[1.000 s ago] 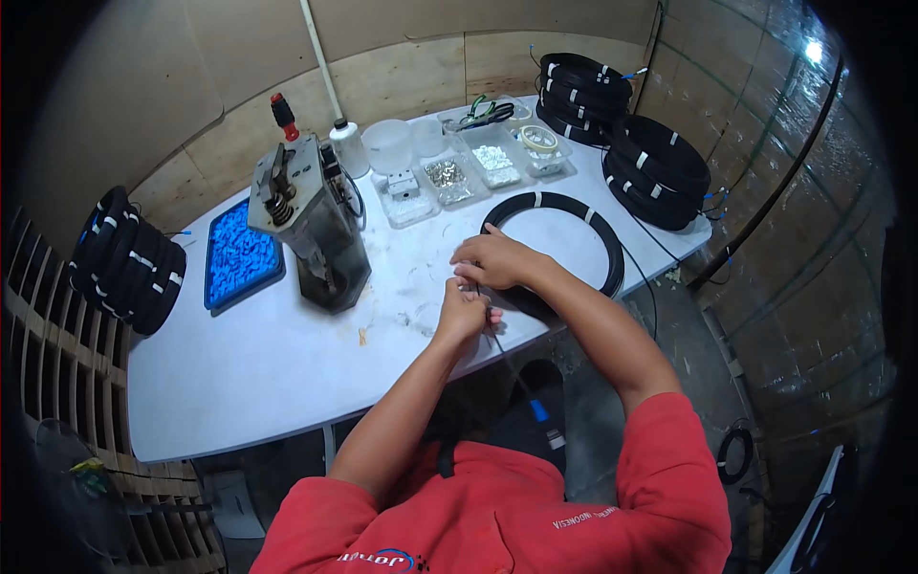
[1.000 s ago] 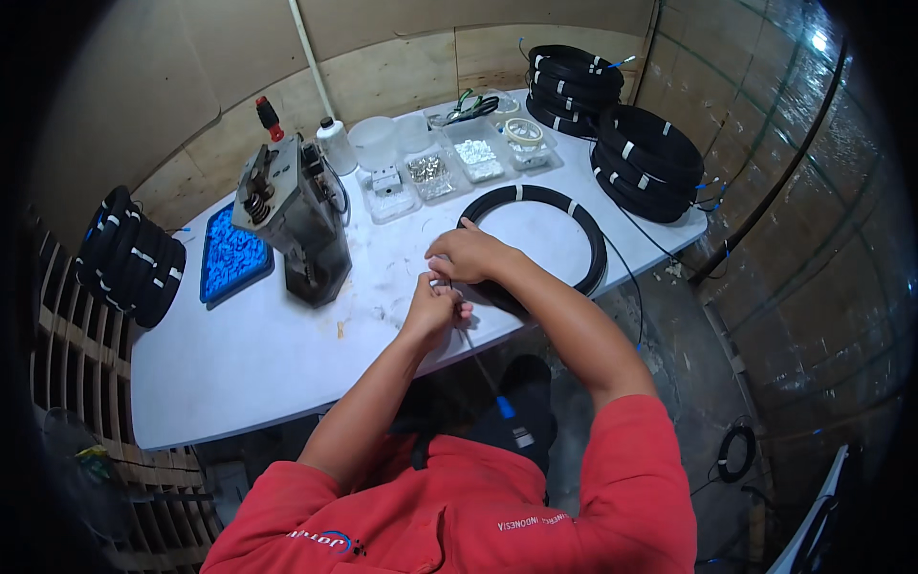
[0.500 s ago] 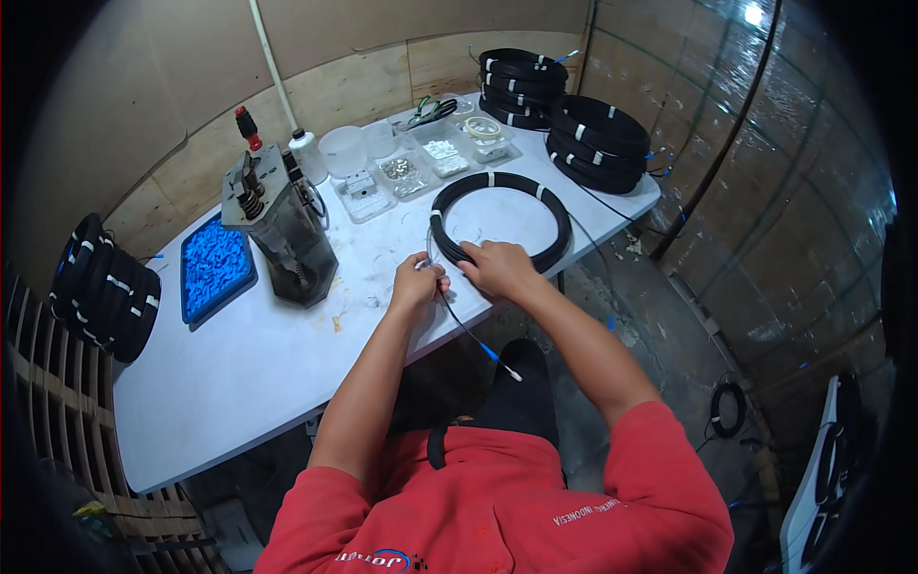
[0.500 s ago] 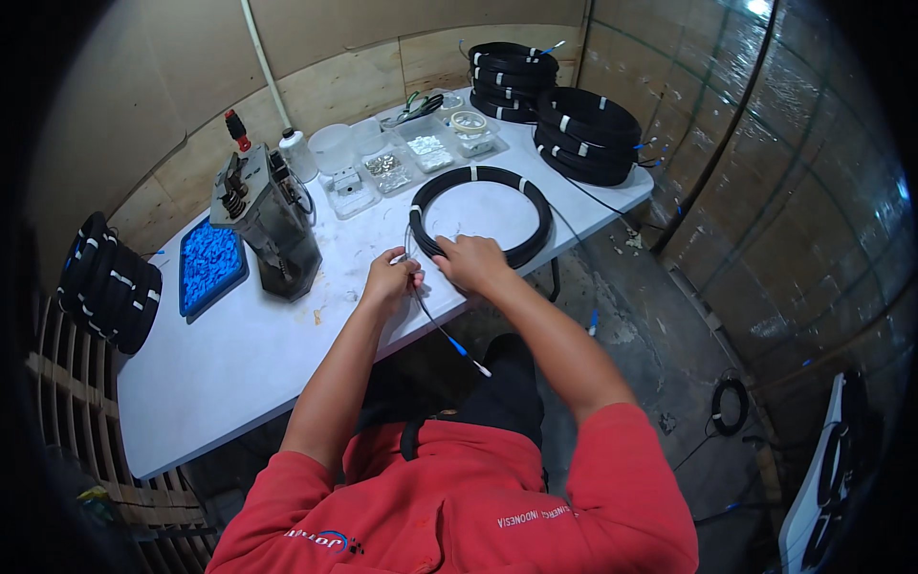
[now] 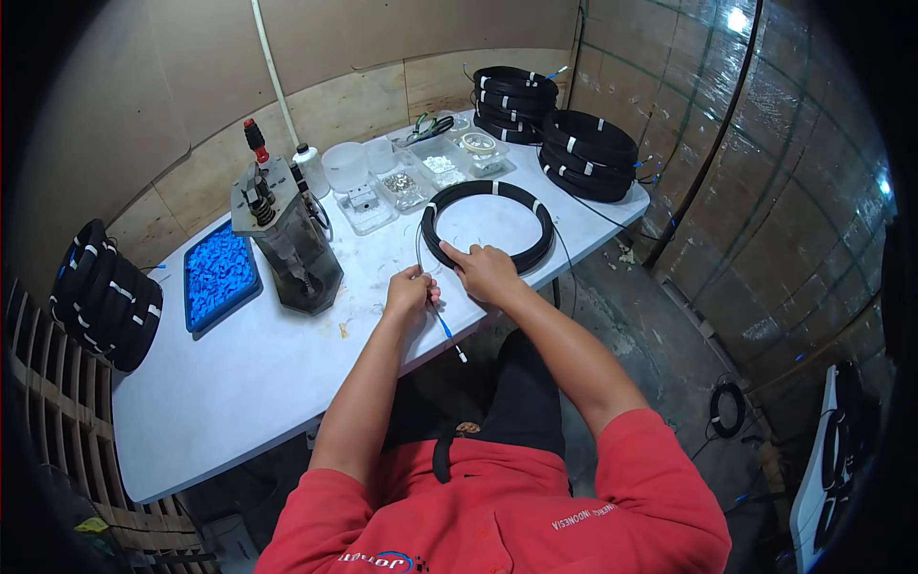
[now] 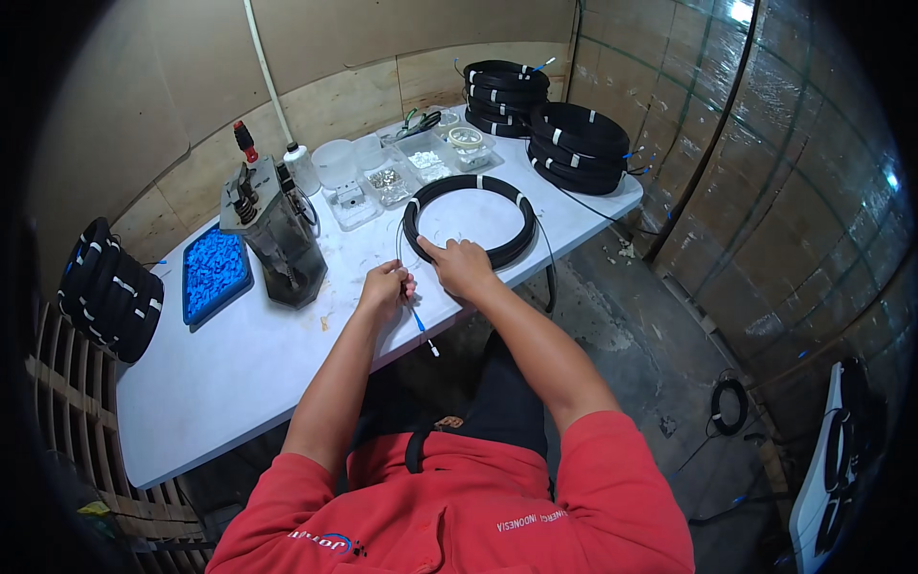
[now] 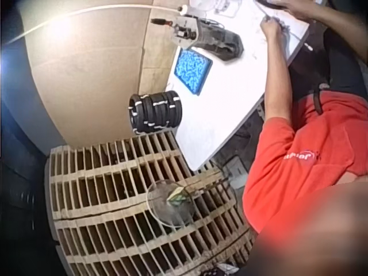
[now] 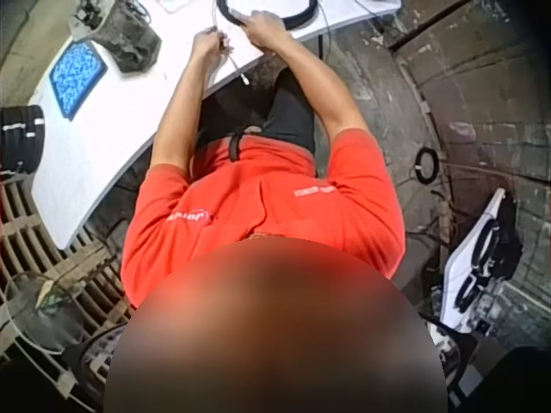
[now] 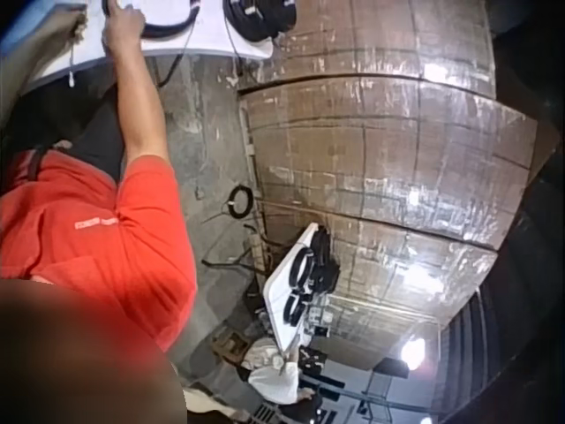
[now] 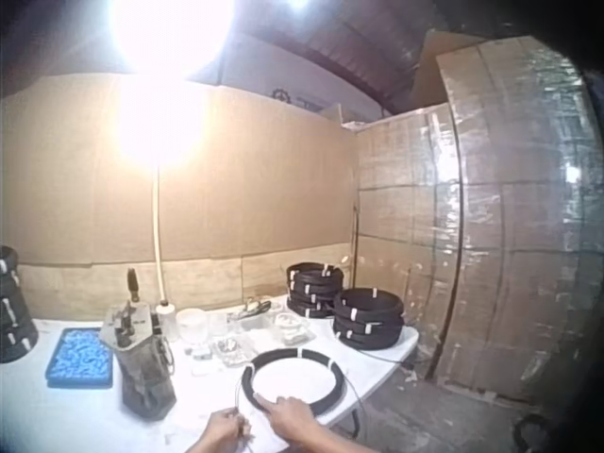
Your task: Assembling electrical wires into a circular harness and using a terminal crimping machine.
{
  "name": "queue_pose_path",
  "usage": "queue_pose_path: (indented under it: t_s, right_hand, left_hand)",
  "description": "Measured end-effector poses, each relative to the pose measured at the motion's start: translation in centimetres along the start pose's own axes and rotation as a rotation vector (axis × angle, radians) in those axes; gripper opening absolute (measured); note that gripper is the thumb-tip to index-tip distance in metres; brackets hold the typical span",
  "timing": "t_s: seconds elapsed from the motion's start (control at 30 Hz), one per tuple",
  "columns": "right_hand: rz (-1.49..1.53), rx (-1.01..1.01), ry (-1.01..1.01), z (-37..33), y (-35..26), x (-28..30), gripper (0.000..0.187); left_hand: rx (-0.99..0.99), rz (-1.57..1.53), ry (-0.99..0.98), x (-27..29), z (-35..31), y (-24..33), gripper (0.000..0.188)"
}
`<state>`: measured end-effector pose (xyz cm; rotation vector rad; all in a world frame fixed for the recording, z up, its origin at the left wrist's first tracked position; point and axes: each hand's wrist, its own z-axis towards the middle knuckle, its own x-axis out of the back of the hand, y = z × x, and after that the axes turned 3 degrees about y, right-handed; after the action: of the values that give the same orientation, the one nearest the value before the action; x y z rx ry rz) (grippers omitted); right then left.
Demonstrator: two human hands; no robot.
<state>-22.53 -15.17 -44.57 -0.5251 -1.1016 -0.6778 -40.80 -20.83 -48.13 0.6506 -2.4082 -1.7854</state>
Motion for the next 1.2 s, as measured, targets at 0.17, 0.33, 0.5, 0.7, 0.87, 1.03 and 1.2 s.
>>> queue_pose_path:
  t_s: [0.17, 0.33, 0.5, 0.7, 0.87, 1.03, 1.2]
  right_hand:
    - [-0.051, -0.079, -0.007, 3.8, -0.8, -2.3, 0.062]
    - [-0.033, -0.123, -0.002, 7.5, -4.5, -2.2, 0.068]
    - [0.129, 0.619, 0.216, 9.1, -4.8, -3.3, 0.052]
    - [0.284, 0.563, 0.115, 12.2, -6.2, -4.8, 0.018]
    - [0.276, 0.548, 0.11, 12.4, -7.9, -3.9, 0.022]
    - [0.432, 0.647, 0.058, 11.6, -10.1, -4.4, 0.031]
    - [0.502, 0.594, 0.073, 10.9, -10.4, -5.8, 0.024]
  left_hand:
    - [-0.045, 0.047, 0.02, -0.8, -1.3, 0.8, 0.055]
    - [-0.185, 0.445, 0.153, 4.2, -0.2, 1.1, 0.038]
    - [-0.455, 0.847, 0.222, 5.9, -1.1, 4.9, 0.031]
    - [-0.605, 0.808, 0.389, 9.7, -3.1, 5.5, 0.027]
    - [-0.721, 0.742, 0.458, 12.0, -4.6, 5.6, 0.014]
    - [-0.729, 0.798, 0.445, 13.6, -4.3, 4.7, 0.014]
    - [-0.717, 0.761, 0.368, 15.1, -4.2, 4.0, 0.015]
